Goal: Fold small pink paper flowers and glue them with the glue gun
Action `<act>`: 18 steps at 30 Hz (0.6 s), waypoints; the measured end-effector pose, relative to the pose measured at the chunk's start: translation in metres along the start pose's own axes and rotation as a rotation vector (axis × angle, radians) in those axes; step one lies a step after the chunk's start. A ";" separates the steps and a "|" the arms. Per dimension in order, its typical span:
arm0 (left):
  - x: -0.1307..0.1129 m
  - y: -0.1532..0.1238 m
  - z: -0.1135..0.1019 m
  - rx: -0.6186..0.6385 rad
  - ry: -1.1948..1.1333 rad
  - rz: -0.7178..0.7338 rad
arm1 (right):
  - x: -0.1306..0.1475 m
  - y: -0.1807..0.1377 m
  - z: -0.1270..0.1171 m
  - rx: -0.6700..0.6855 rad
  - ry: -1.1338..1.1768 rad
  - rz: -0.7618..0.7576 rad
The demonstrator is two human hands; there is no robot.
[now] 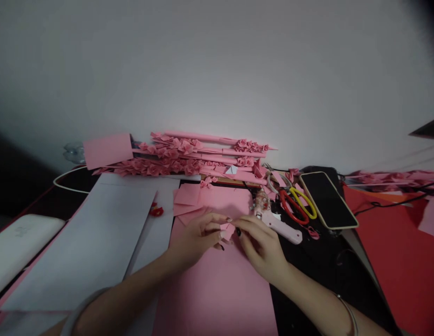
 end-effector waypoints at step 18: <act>0.000 -0.002 0.002 0.059 0.100 0.120 | -0.002 0.004 0.001 -0.040 0.130 0.138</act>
Point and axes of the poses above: each hand's wrist, its own y-axis towards the middle knuckle, its own z-axis out of the palm, x = y × z, the point moved 3 cm from there along y, towards the middle knuckle, and after that the axes turned 11 degrees about -x, right-handed, at the moved point
